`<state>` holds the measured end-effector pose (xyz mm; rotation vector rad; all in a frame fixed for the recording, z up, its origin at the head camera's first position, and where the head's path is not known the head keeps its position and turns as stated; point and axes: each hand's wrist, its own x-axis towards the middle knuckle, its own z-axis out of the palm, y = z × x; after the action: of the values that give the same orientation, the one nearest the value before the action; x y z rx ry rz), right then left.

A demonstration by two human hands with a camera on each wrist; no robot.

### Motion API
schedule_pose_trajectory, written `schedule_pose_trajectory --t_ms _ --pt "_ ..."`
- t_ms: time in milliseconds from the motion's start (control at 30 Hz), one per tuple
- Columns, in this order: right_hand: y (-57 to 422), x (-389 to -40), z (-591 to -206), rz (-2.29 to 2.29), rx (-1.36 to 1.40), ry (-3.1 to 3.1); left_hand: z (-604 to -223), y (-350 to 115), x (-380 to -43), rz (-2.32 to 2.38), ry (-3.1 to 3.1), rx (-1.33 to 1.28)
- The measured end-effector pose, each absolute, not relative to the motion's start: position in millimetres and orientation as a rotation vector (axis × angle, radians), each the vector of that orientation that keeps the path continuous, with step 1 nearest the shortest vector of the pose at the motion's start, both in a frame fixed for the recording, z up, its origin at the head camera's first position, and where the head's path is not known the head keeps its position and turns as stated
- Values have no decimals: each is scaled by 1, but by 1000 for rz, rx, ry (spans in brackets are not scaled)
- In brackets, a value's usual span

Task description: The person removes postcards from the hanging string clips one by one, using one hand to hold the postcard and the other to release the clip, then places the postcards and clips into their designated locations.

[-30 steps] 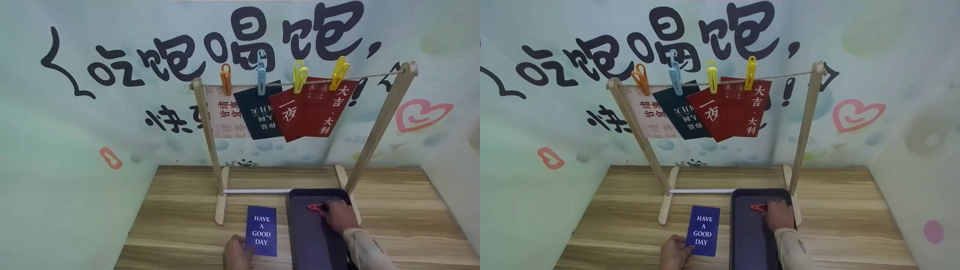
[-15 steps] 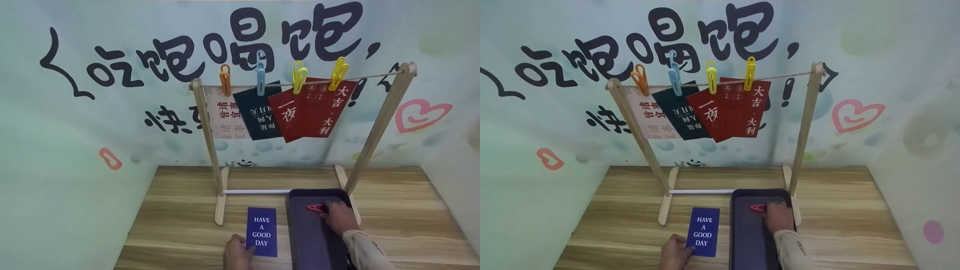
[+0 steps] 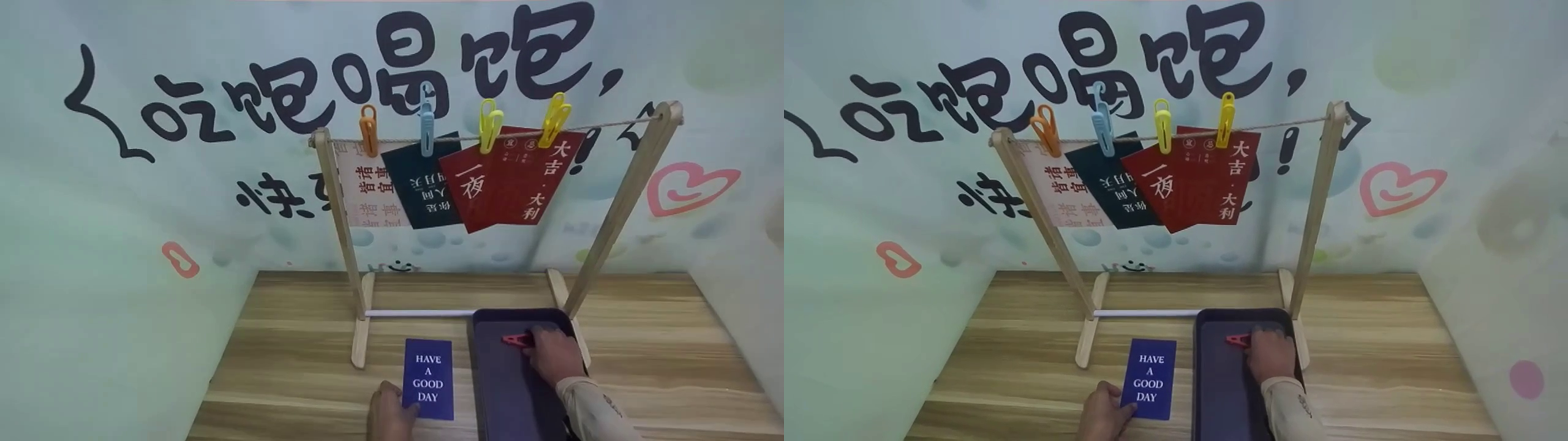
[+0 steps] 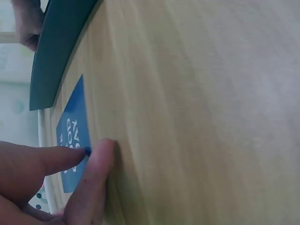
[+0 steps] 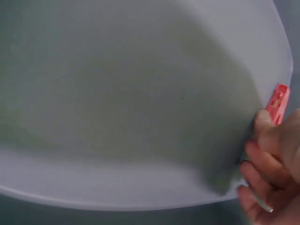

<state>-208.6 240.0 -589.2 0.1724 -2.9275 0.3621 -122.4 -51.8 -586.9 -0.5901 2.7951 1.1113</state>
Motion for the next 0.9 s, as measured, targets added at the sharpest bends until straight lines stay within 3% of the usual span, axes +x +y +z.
schedule_pose_trajectory --t_ms 700,900 --pt "230 -196 -522 572 212 -2682 -527 -34 -120 1088 2611 -379" --pt "227 -189 -493 539 334 -2542 -504 -25 -123 1243 2628 -148"
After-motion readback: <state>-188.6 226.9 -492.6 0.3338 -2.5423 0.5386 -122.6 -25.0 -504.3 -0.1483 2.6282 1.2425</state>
